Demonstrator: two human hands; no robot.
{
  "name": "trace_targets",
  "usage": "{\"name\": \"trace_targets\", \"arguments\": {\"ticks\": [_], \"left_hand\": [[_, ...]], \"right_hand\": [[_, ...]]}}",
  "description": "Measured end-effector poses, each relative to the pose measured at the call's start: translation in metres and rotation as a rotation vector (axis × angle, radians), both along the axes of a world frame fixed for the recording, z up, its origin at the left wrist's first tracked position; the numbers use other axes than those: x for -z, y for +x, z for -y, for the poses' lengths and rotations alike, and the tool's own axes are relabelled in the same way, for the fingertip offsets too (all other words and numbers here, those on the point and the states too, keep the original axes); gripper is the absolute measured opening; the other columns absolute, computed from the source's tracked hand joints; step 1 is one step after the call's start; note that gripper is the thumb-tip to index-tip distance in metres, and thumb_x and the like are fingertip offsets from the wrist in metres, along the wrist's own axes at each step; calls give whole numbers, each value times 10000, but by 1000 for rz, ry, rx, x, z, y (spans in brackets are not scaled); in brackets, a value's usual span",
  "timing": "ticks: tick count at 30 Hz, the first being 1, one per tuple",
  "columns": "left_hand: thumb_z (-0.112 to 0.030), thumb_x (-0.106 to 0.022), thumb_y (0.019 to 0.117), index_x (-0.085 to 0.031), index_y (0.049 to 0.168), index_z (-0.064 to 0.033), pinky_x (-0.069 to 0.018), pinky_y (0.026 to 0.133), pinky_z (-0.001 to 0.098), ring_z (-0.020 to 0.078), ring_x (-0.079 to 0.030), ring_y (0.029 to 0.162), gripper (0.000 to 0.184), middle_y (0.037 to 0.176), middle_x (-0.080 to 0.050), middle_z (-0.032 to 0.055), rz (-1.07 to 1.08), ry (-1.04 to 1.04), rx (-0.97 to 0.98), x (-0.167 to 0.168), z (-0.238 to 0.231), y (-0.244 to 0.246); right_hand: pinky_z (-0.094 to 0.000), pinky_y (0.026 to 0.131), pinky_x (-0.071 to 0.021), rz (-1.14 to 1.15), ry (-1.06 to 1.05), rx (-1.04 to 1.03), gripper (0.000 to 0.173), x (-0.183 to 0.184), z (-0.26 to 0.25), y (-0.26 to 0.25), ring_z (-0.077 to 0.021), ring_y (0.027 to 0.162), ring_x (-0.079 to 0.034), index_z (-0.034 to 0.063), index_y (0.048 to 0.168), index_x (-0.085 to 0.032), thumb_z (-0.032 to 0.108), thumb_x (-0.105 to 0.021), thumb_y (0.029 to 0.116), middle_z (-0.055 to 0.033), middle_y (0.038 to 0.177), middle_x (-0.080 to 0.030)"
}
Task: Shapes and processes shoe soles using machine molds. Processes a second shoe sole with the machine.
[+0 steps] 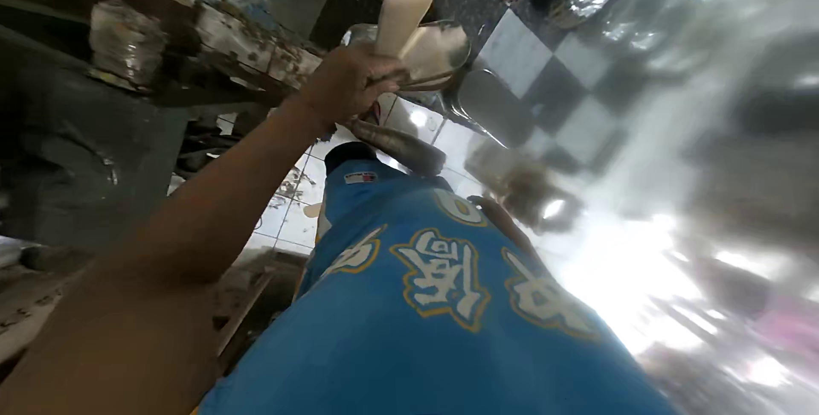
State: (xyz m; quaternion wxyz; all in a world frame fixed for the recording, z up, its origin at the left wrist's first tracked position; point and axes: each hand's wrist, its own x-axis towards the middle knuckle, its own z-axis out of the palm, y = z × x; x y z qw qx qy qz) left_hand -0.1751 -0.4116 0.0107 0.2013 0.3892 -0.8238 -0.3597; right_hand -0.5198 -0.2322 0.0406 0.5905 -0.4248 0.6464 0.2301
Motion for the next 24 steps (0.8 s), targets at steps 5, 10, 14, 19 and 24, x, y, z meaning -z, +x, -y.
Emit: {"name": "trace_targets", "arguments": {"ticks": [5, 10, 14, 19, 24], "left_hand": [[-22, -483, 1026, -623, 1343, -3, -485, 1026, 608, 459, -632, 1182, 347, 1280, -638, 286, 80, 77, -94, -8, -13, -4], [-66, -502, 1031, -691, 1187, 35, -517, 1006, 550, 404, -674, 1117, 265, 1163, -699, 246, 67, 18, -274, 2, -22, -18], [-190, -645, 999, -737, 1054, 0, -554, 925, 504, 298, -715, 965, 218, 1026, -733, 184, 67, 124, -357, -8, -19, -19], [-263, -697, 978, -732, 1150, -55, -540, 964, 445, 195, -687, 1017, 273, 1106, -726, 126, 116, 333, -378, -23, -14, -17], [-246, -495, 1081, -334, 1608, -173, -505, 981, 620, 403, -659, 1130, 556, 1306, -625, 265, 338, 246, -464, -49, -29, -48]], "right_hand": [[-450, 933, -574, 161, -595, 8, 330, 19, -2, -10, -261, 1005, -716, 12, 1303, -666, 203, -570, 1051, -179, 1171, -720], [-457, 942, -570, 64, -1338, -132, 181, 5, 54, 4, -292, 1046, -704, 38, 1067, -763, 155, -653, 981, -147, 1080, -745], [-642, 1018, -450, -153, -1142, -324, 506, 19, 94, -3, -467, 1257, -537, 60, 1238, -666, 367, -789, 856, -234, 1345, -593], [-452, 977, -535, 436, -1082, -221, 321, 38, 122, -56, -304, 1120, -625, 25, 1089, -712, 240, -799, 868, -202, 1208, -634], [-313, 695, -563, 697, -671, -77, 258, 31, 161, -88, -124, 777, -635, 54, 1112, -738, 159, -794, 884, -85, 1019, -697]]}}
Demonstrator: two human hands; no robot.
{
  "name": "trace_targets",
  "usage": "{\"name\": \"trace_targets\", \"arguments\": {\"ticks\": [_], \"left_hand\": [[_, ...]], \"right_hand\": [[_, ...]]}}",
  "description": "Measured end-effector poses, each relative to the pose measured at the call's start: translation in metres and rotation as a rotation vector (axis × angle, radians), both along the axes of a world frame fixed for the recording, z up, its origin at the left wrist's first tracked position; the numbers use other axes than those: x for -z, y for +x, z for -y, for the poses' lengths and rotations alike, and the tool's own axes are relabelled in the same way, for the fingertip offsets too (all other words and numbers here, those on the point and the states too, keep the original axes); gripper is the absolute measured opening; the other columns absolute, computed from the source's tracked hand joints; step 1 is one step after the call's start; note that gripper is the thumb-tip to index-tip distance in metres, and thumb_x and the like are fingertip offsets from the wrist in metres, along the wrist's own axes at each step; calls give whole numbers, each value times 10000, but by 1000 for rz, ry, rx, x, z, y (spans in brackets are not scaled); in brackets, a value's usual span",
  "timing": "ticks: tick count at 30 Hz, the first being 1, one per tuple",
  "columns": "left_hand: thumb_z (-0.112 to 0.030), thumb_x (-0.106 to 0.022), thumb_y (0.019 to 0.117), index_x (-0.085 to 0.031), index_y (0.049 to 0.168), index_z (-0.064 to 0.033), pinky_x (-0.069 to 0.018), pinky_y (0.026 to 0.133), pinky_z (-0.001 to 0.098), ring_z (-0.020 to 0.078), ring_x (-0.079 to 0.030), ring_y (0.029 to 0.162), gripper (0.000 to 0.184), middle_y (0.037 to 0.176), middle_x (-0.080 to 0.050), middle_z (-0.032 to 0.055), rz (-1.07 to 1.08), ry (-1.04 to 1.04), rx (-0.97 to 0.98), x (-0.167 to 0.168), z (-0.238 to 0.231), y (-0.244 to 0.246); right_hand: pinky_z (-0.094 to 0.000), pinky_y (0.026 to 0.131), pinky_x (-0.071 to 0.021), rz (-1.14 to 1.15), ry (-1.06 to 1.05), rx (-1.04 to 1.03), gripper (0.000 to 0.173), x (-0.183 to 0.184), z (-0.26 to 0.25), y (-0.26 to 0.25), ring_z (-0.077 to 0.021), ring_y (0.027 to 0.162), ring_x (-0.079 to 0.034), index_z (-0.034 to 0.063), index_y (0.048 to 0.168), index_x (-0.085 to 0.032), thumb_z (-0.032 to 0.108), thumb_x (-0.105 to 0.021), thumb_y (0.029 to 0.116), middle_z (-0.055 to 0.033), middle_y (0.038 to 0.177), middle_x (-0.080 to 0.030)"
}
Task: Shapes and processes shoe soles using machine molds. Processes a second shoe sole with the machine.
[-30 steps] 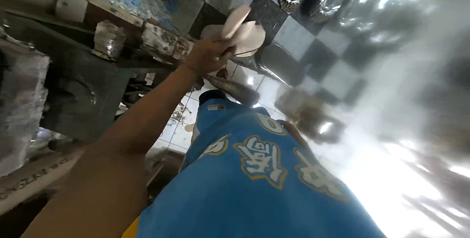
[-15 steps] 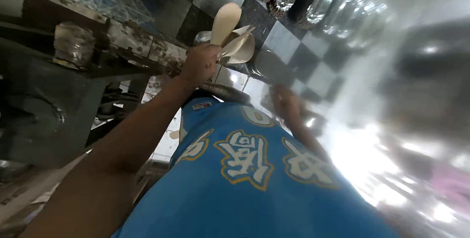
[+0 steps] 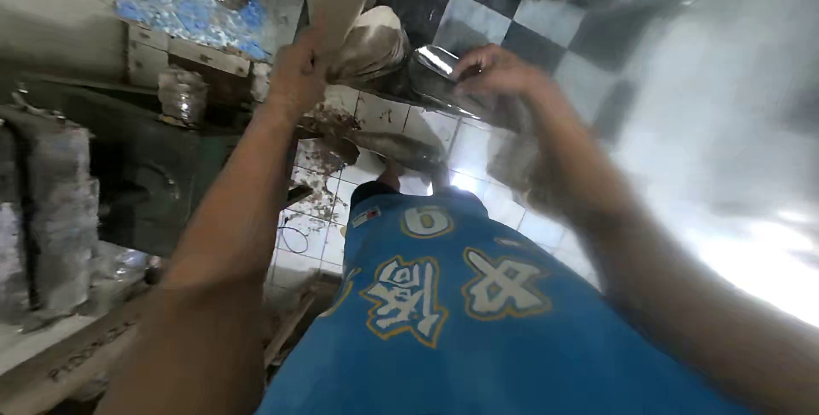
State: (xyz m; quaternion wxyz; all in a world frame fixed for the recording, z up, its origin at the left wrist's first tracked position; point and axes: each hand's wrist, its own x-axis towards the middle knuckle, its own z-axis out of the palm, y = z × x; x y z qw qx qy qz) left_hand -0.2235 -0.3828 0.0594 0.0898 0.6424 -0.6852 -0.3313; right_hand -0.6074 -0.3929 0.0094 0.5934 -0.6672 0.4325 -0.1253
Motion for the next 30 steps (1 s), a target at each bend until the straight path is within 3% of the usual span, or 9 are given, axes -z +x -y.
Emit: {"name": "trace_targets", "arguments": {"ticks": [3, 5, 7, 10, 12, 14, 19, 25, 30], "left_hand": [[-253, -512, 1065, -72, 1659, -185, -543, 1039, 425, 221, -642, 1232, 742, 1475, -548, 153, -160, -229, -187, -51, -35, -17], [-55, -554, 1005, -37, 1645, -105, -569, 1030, 392, 221, -624, 1253, 824, 1521, -485, 144, -661, -332, -285, -81, -74, -18], [16, -461, 953, -320, 1535, -68, -543, 1019, 494, 275, -616, 1220, 605, 1404, -574, 127, -1132, -301, -445, -92, -125, -18], [-284, -440, 1011, -604, 1196, -230, -587, 901, 384, 113, -681, 1047, 253, 1107, -706, -41, -1365, -29, -722, -97, -210, -33], [-379, -539, 1010, -665, 1139, -258, -615, 823, 345, 95, -709, 957, 217, 1026, -735, -47, -1377, 140, -802, -98, -252, -46], [-253, -492, 1051, -578, 1285, -247, -607, 875, 348, 118, -700, 1010, 250, 1115, -715, -15, -1332, 176, -763, -96, -270, -50], [-106, -630, 978, -552, 1308, -148, -576, 964, 407, 176, -680, 1093, 342, 1182, -701, 46, -1368, -61, -676, -95, -246, -13], [-98, -503, 1034, -545, 1330, -115, -606, 861, 382, 158, -692, 999, 299, 1124, -698, 49, -1199, 53, -647, -80, -229, 20], [-99, -506, 1055, -483, 1433, -135, -584, 928, 399, 171, -675, 1067, 380, 1211, -671, 54, -1227, 280, -653, -60, -220, 78]], "right_hand": [[-308, 530, -489, -59, 188, -10, 284, -9, 13, 0, -113, 592, -551, 73, 1149, -728, 195, -792, 901, -70, 880, -698], [-296, 580, -501, -68, 188, -26, 288, -10, 17, 0, -85, 623, -541, 55, 1160, -715, 182, -773, 908, -49, 885, -687], [-264, 613, -490, -74, 177, -21, 264, -11, 19, 3, -59, 647, -521, 39, 1164, -706, 142, -748, 924, -37, 899, -669], [-252, 651, -511, -95, 186, 27, 222, -16, 14, 5, -49, 693, -562, 41, 1160, -703, 137, -707, 961, -41, 940, -686], [-287, 709, -521, -123, 142, 55, 226, -21, 7, 5, -73, 764, -578, 32, 1179, -692, 134, -680, 978, -64, 993, -681], [-340, 782, -522, -156, 50, 60, 237, -27, -2, 8, -113, 854, -589, 20, 1196, -681, 161, -632, 1012, -98, 1042, -673], [-685, 939, -505, -505, -442, 325, 340, -70, -48, 35, -466, 1110, -660, 9, 1291, -638, 167, -565, 998, -278, 1204, -677], [-765, 895, -467, -736, -411, 381, 386, -88, -70, 67, -552, 1107, -629, -11, 1276, -622, 210, -649, 961, -333, 1184, -657], [-615, 944, -520, -558, -826, 464, 340, -176, -97, 166, -438, 1112, -672, -48, 1286, -626, 77, -500, 996, -281, 1213, -675]]}}
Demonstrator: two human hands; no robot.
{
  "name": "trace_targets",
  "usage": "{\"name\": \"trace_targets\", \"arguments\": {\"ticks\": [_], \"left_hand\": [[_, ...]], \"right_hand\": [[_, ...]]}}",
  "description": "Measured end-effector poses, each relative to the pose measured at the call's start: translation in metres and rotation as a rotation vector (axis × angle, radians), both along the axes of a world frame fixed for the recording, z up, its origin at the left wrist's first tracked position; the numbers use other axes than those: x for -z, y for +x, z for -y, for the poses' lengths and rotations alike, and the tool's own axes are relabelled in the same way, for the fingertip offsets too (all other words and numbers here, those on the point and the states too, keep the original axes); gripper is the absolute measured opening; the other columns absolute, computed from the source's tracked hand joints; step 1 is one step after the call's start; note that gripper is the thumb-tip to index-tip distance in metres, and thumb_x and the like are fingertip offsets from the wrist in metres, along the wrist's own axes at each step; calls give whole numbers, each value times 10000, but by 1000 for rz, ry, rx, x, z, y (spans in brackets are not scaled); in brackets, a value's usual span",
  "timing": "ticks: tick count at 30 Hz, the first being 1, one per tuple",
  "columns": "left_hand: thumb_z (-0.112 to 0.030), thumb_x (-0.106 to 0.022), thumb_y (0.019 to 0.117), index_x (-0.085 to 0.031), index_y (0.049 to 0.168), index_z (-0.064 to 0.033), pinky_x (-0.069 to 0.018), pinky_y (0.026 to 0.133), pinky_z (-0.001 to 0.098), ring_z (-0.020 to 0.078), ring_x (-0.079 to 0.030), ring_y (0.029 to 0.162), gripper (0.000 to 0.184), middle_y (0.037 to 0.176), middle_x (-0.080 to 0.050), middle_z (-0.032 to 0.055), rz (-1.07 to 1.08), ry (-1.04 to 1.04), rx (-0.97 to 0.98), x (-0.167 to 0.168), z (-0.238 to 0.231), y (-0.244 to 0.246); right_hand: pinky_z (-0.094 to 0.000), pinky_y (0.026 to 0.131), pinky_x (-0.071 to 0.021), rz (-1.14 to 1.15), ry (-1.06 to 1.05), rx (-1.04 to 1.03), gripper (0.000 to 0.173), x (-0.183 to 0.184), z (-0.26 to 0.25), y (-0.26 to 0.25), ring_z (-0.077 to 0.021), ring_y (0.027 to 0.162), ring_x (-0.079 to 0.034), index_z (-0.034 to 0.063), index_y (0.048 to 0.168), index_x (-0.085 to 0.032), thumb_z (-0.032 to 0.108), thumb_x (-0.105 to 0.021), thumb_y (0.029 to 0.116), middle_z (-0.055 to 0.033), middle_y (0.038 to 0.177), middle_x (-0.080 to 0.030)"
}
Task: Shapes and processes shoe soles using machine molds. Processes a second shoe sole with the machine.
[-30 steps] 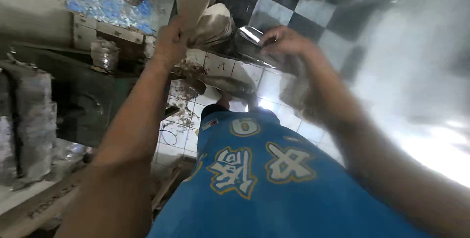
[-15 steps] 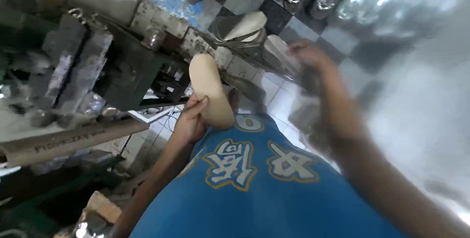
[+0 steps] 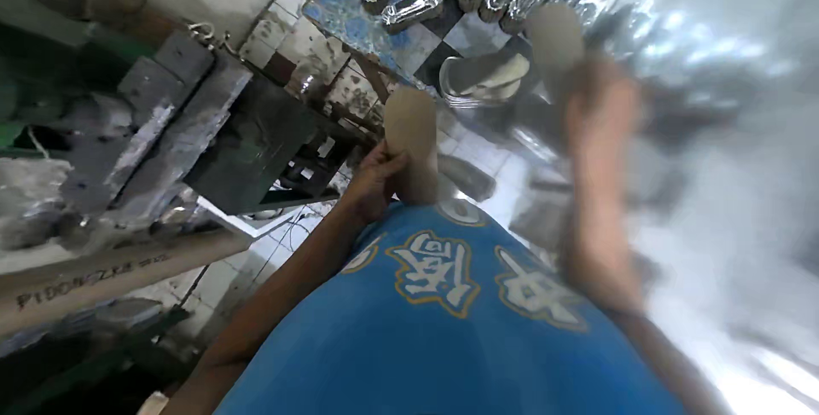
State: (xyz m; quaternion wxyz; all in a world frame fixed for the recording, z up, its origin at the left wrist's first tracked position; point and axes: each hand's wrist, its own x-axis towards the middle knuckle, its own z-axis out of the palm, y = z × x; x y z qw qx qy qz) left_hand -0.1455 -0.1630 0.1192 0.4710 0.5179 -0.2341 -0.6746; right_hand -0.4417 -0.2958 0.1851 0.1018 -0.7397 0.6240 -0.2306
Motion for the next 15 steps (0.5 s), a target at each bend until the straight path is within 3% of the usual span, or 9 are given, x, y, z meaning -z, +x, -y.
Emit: {"name": "trace_targets", "arguments": {"ticks": [2, 4, 6, 8, 10, 12, 15], "left_hand": [[-108, -482, 1057, -493, 1422, -108, -581, 934, 380, 141, -672, 1059, 365, 1199, -674, 40, 46, -63, 53, 1, 16, 43], [-123, -434, 1083, -520, 1394, -100, -586, 916, 348, 105, -675, 1034, 323, 1164, -682, 12, 113, -101, 69, -9, 27, 84], [-120, -431, 1080, -525, 1376, -108, -590, 919, 348, 99, -680, 1039, 312, 1155, -690, 1, 120, -149, 49, -12, 31, 124], [-109, -432, 1068, -504, 1395, -112, -595, 908, 370, 123, -684, 1038, 335, 1166, -686, 18, 63, -121, -10, -11, 16, 151], [-132, -413, 1092, -459, 1439, -98, -609, 897, 413, 165, -695, 1036, 352, 1187, -678, 55, -46, -117, -35, -1, -3, 169], [-141, -394, 1101, -470, 1421, -96, -589, 937, 404, 159, -676, 1071, 332, 1201, -664, 49, -87, -127, -52, 3, -11, 187], [-142, -429, 1082, -538, 1363, -99, -576, 957, 391, 157, -667, 1093, 304, 1199, -673, 46, -20, -193, -19, -4, 5, 210]], "right_hand": [[-565, 919, -556, 35, -131, -146, 369, -10, -12, 79, -405, 1101, -686, -40, 1298, -633, -10, -547, 940, -258, 1235, -678], [-534, 799, -596, 66, -149, -350, 341, -6, -28, 155, -369, 990, -720, -14, 1246, -675, -31, -590, 916, -221, 1172, -705], [-462, 820, -613, 165, -101, -457, 292, -6, -42, 198, -297, 984, -731, -20, 1251, -680, 15, -569, 984, -189, 1166, -718], [-339, 874, -596, 412, -6, -394, 256, -3, -55, 208, -171, 968, -709, -58, 1239, -659, 49, -526, 1047, -144, 1107, -720], [-241, 776, -610, 724, 140, -242, 202, 12, -58, 213, -35, 835, -691, -4, 1162, -648, 86, -491, 1071, 1, 953, -711], [-253, 639, -591, 927, 297, -118, 185, 27, -71, 219, -46, 683, -651, 55, 1075, -638, 110, -462, 1079, 41, 806, -669], [-237, 715, -601, 834, 203, -163, 185, 16, -63, 234, -21, 758, -668, 39, 1084, -647, 101, -473, 1075, 46, 860, -682]]}}
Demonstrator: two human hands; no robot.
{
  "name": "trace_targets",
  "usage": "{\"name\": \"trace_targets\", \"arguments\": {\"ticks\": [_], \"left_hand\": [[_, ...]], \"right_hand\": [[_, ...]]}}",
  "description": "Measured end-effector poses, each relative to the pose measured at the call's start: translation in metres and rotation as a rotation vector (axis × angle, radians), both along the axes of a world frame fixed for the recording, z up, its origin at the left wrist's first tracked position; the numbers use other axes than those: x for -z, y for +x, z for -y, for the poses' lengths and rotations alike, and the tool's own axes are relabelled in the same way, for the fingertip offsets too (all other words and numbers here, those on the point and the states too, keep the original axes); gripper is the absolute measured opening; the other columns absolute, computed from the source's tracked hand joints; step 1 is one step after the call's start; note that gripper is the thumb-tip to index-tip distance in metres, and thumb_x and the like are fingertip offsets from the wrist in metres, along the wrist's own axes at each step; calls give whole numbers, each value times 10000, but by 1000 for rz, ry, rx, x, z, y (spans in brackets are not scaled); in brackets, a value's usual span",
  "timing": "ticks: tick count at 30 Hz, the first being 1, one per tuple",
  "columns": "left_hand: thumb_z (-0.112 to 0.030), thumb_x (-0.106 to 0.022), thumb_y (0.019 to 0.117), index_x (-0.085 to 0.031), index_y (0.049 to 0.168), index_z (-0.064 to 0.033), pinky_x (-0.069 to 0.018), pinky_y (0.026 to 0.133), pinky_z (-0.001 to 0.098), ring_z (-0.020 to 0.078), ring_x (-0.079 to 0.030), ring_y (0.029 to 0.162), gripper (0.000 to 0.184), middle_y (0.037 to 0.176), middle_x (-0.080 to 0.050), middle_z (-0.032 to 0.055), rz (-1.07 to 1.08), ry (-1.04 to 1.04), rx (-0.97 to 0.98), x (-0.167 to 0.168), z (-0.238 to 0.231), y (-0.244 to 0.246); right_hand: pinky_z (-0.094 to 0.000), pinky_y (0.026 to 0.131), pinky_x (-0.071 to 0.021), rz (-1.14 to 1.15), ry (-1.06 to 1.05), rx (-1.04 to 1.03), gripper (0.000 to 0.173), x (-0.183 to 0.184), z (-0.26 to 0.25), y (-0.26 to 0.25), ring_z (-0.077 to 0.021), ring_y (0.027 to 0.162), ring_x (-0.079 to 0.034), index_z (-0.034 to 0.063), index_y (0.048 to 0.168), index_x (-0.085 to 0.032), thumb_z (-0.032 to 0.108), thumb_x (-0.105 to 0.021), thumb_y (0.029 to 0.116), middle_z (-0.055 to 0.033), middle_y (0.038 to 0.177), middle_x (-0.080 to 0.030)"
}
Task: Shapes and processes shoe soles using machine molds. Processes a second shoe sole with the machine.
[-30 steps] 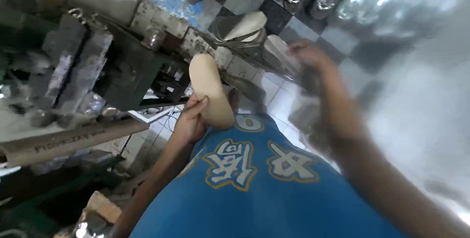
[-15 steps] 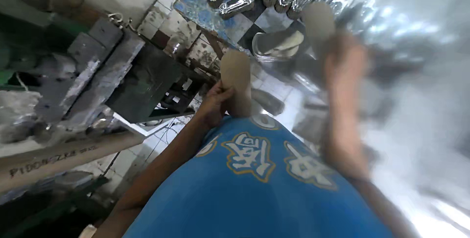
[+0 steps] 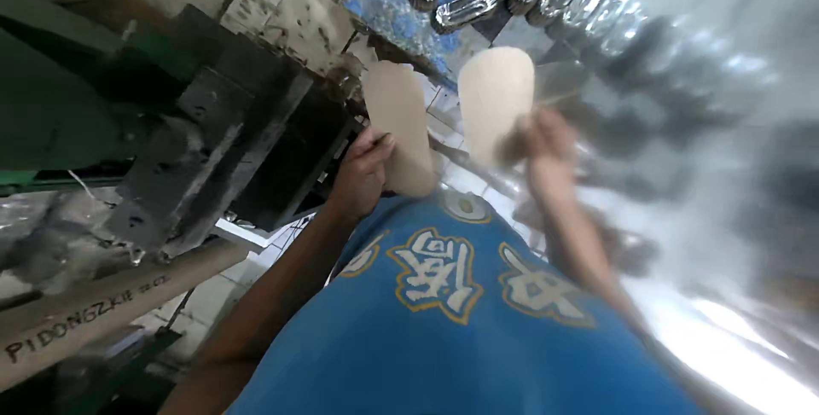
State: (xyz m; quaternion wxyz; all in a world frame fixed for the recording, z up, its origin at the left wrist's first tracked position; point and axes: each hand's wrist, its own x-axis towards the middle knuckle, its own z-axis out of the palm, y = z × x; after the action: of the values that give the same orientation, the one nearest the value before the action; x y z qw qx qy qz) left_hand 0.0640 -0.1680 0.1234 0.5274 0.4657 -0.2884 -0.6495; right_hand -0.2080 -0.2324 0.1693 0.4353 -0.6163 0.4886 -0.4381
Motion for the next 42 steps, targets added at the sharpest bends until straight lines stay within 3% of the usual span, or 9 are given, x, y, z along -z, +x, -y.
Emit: {"name": "trace_targets", "arguments": {"ticks": [9, 15, 22, 26, 31, 33, 36, 39, 42], "left_hand": [[-153, -455, 1090, -549, 1345, -85, -574, 968, 377, 127, -670, 1089, 280, 1185, -684, 28, 137, -104, 7, -32, 16, -57], [-134, -403, 1101, -526, 1304, -125, -610, 867, 334, 108, -696, 965, 238, 1070, -693, -7, 86, -138, -190, -21, -1, -156], [-216, -442, 1102, -538, 1371, -179, -607, 872, 341, 110, -699, 990, 288, 1137, -700, -12, 156, -12, -206, -21, 0, -279], [-131, -449, 1086, -573, 1317, -163, -597, 897, 323, 95, -692, 996, 264, 1125, -704, -19, 164, -139, -106, -28, -4, -304], [-719, -330, 993, -462, 1495, -194, -482, 1088, 409, 182, -533, 1343, 737, 1487, -541, 2, -42, -298, 183, -6, 11, -343], [-720, -191, 1012, -474, 1485, -100, -475, 1108, 420, 206, -523, 1359, 829, 1506, -530, 58, 121, -222, 281, 16, 29, -366], [-361, -421, 1088, -505, 1463, 5, -355, 1205, 439, 274, -464, 1418, 531, 1514, -506, 170, 675, -149, 587, 138, 59, -384], [-595, -518, 1007, -459, 1550, -135, -179, 1231, 621, 389, -286, 1525, 714, 1624, -387, 150, 1135, -223, 1052, 256, 75, -403], [-612, -511, 985, -670, 1341, -177, -321, 1170, 629, 351, -550, 1334, 585, 1342, -667, 103, 1330, -240, 980, 327, 90, -422]], "right_hand": [[-441, 932, -585, -527, -612, -506, 272, -66, 67, 0, -251, 1058, -716, 0, 1221, -698, 32, -512, 1024, -154, 1171, -726], [-255, 569, -546, 84, 35, -191, 214, -2, 33, -118, -58, 627, -596, 22, 1127, -648, 143, -478, 1079, 16, 799, -638], [-294, 633, -533, 311, 421, -373, 184, 29, -29, -195, -105, 721, -601, 69, 1077, -659, 146, -492, 1066, -30, 865, -644], [-316, 770, -605, 274, 433, -604, 400, 9, -17, -244, -113, 886, -685, 94, 1387, -494, 97, -583, 997, -36, 1098, -699], [-272, 760, -599, 178, 100, -511, 170, 23, -22, -253, -60, 823, -682, -22, 1068, -712, 32, -656, 917, -59, 929, -726], [-302, 826, -603, 213, 131, -414, 202, 63, -30, -264, -88, 903, -688, -13, 1130, -706, 61, -642, 954, -78, 1014, -727], [-397, 893, -595, -101, 249, -120, 229, 170, -73, -324, -201, 954, -707, -55, 1126, -705, 45, -587, 957, -158, 1046, -730], [-559, 918, -560, -652, 740, -50, 291, 224, -178, -412, -357, 982, -717, -38, 1212, -689, 134, -591, 999, -223, 1053, -733], [-600, 976, -533, -744, 1126, 90, 347, 219, -300, -465, -392, 1064, -703, 16, 1324, -663, 121, -618, 996, -231, 1142, -728]]}}
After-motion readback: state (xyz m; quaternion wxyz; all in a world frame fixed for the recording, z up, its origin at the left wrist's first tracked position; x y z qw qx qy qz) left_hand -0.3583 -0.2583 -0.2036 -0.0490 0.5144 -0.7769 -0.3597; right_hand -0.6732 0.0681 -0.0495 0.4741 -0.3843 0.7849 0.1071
